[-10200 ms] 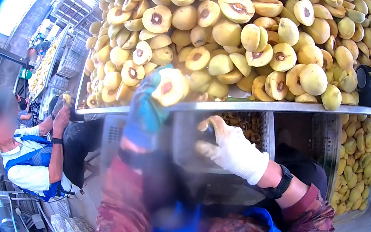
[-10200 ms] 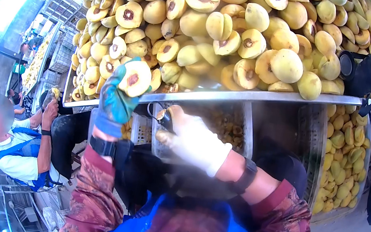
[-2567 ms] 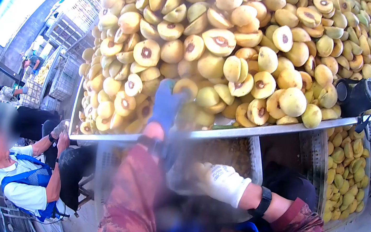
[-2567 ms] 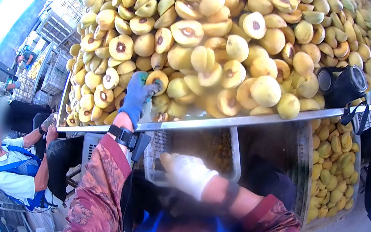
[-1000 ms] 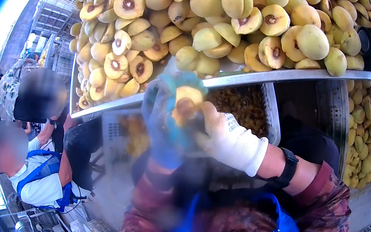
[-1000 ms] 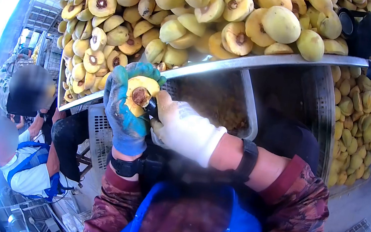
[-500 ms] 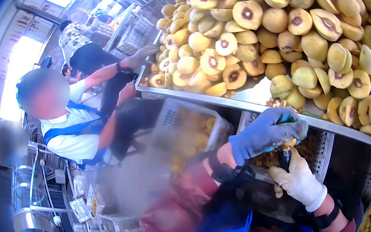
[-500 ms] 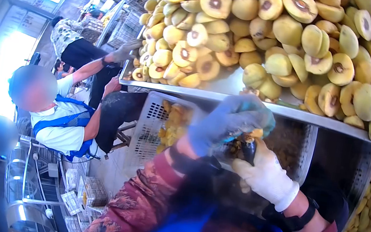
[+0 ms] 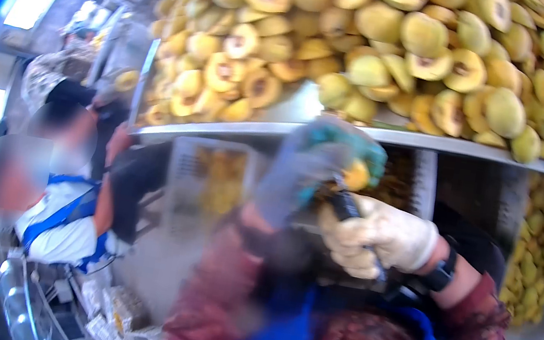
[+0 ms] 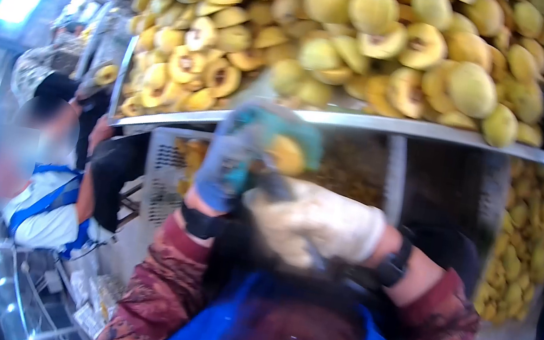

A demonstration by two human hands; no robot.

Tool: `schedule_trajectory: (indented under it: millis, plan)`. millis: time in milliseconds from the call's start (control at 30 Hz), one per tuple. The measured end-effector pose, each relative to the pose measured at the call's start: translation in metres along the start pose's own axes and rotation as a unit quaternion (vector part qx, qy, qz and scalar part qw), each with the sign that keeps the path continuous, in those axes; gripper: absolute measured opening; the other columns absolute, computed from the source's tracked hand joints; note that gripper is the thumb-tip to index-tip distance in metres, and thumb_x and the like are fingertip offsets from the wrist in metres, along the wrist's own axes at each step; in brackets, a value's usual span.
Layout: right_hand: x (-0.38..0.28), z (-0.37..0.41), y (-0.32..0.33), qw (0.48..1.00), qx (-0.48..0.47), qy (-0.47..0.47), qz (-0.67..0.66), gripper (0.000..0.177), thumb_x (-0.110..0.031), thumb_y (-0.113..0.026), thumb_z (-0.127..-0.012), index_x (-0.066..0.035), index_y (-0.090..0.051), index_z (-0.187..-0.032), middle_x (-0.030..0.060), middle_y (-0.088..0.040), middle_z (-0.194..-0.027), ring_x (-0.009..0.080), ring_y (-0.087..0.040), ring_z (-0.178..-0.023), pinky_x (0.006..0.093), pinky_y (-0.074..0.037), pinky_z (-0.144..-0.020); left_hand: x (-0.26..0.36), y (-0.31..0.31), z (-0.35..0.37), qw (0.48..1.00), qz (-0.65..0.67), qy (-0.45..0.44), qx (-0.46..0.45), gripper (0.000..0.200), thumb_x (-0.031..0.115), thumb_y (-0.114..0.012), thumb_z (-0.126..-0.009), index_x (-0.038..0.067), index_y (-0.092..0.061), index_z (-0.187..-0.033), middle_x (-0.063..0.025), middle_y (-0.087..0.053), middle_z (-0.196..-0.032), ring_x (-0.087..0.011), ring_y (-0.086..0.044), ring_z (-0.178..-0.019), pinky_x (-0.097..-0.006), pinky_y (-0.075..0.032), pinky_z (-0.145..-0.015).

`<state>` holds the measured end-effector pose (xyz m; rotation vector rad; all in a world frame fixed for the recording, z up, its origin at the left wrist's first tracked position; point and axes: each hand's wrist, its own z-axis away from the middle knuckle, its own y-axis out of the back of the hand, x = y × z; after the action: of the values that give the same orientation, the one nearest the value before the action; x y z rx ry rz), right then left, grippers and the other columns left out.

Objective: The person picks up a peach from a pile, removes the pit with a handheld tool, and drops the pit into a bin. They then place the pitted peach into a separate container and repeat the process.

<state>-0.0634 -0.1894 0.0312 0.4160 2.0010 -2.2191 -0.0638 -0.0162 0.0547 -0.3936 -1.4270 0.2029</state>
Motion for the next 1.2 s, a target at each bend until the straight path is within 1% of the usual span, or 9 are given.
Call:
schedule_trajectory:
  millis: [167,300,400,467,567,633,733,1033,1200]
  plan:
    - [-0.009,-0.010,-0.013,0.894,0.205,0.025,0.398,0.018,-0.017,-0.062,-0.090,-0.007,-0.049,-0.095,0.0043,-0.056,-0.066,0.0140,-0.054,-0.049,0.0300,-0.042,-0.044,-0.025,0.001,-0.007,0.995,0.013,-0.066,0.080,0.053,0.044,-0.061,-0.093,-0.005,-0.055,-0.112,-0.0126,-0.063,-0.101,-0.0213,-0.066,-0.087,-0.0331,-0.056,-0.079]
    - [0.022,-0.023,0.028,0.508,0.261,0.262,0.778,0.019,-0.015,-0.062,-0.088,-0.008,-0.051,-0.101,0.0110,-0.065,-0.077,0.0240,-0.065,-0.059,0.0354,-0.049,-0.050,-0.021,0.006,-0.001,0.969,-0.127,-0.180,0.114,0.070,0.056,-0.066,-0.085,-0.005,-0.054,-0.116,-0.0121,-0.063,-0.103,-0.0201,-0.064,-0.093,-0.0315,-0.055,-0.080]
    - [0.012,-0.012,0.022,0.352,0.268,0.041,0.896,0.016,-0.013,-0.059,-0.086,-0.008,-0.054,-0.101,0.0133,-0.068,-0.085,0.0288,-0.069,-0.072,0.0404,-0.054,-0.057,-0.013,0.057,0.014,0.980,-0.006,-0.161,0.117,0.065,0.050,-0.065,-0.087,-0.001,-0.054,-0.126,-0.0128,-0.061,-0.111,-0.0209,-0.061,-0.099,-0.0315,-0.053,-0.084]
    - [0.009,-0.012,0.040,0.385,0.272,-0.127,0.873,0.011,-0.012,-0.056,-0.087,-0.010,-0.061,-0.096,0.0117,-0.067,-0.086,0.0282,-0.070,-0.076,0.0406,-0.054,-0.061,0.008,0.081,0.034,0.948,-0.015,-0.184,0.260,0.052,0.038,-0.063,-0.092,-0.002,-0.056,-0.123,-0.0148,-0.063,-0.108,-0.0263,-0.061,-0.099,-0.0359,-0.052,-0.084]
    - [0.017,0.001,0.046,0.323,0.275,-0.039,0.905,0.010,-0.010,-0.057,-0.086,-0.011,-0.062,-0.094,0.0098,-0.067,-0.085,0.0268,-0.070,-0.076,0.0389,-0.055,-0.062,0.044,0.156,0.055,0.688,-0.666,-0.136,0.254,0.038,0.025,-0.065,-0.090,-0.002,-0.061,-0.118,-0.0183,-0.063,-0.111,-0.0329,-0.060,-0.105,-0.0408,-0.048,-0.090]
    - [0.016,0.005,0.037,0.328,0.272,0.046,0.904,0.010,-0.009,-0.058,-0.085,-0.011,-0.062,-0.093,0.0087,-0.066,-0.084,0.0257,-0.070,-0.074,0.0381,-0.055,-0.060,0.047,0.148,0.047,0.574,-0.777,-0.121,0.230,0.043,0.028,-0.063,-0.093,0.000,-0.059,-0.125,-0.0134,-0.057,-0.127,-0.0244,-0.055,-0.116,-0.0356,-0.041,-0.102]
    - [0.019,-0.006,0.040,0.339,0.289,-0.036,0.894,0.011,-0.008,-0.059,-0.082,-0.011,-0.062,-0.093,0.0077,-0.066,-0.082,0.0241,-0.069,-0.070,0.0371,-0.053,-0.054,0.034,0.088,-0.004,0.713,-0.661,-0.141,0.186,0.047,0.029,-0.066,-0.090,0.000,-0.059,-0.126,-0.0148,-0.057,-0.128,-0.0272,-0.055,-0.117,-0.0371,-0.040,-0.104]
    - [0.015,0.008,0.033,0.368,0.259,0.115,0.886,0.019,-0.010,-0.060,-0.081,-0.008,-0.054,-0.099,0.0092,-0.063,-0.080,0.0255,-0.067,-0.066,0.0378,-0.050,-0.049,-0.016,0.069,-0.092,0.734,-0.675,-0.074,0.028,0.065,0.034,-0.074,-0.076,0.004,-0.053,-0.130,-0.0221,-0.059,-0.119,-0.0326,-0.060,-0.108,-0.0400,-0.050,-0.088]
    - [0.001,0.000,0.027,0.523,0.284,0.175,0.784,0.027,-0.019,-0.062,-0.088,-0.006,-0.051,-0.108,0.0186,-0.062,-0.087,0.0364,-0.065,-0.078,0.0440,-0.051,-0.068,0.001,0.077,-0.068,0.983,-0.134,-0.001,0.126,0.043,0.017,-0.065,-0.090,-0.002,-0.055,-0.128,-0.0118,-0.064,-0.113,-0.0202,-0.066,-0.097,-0.0317,-0.056,-0.085]
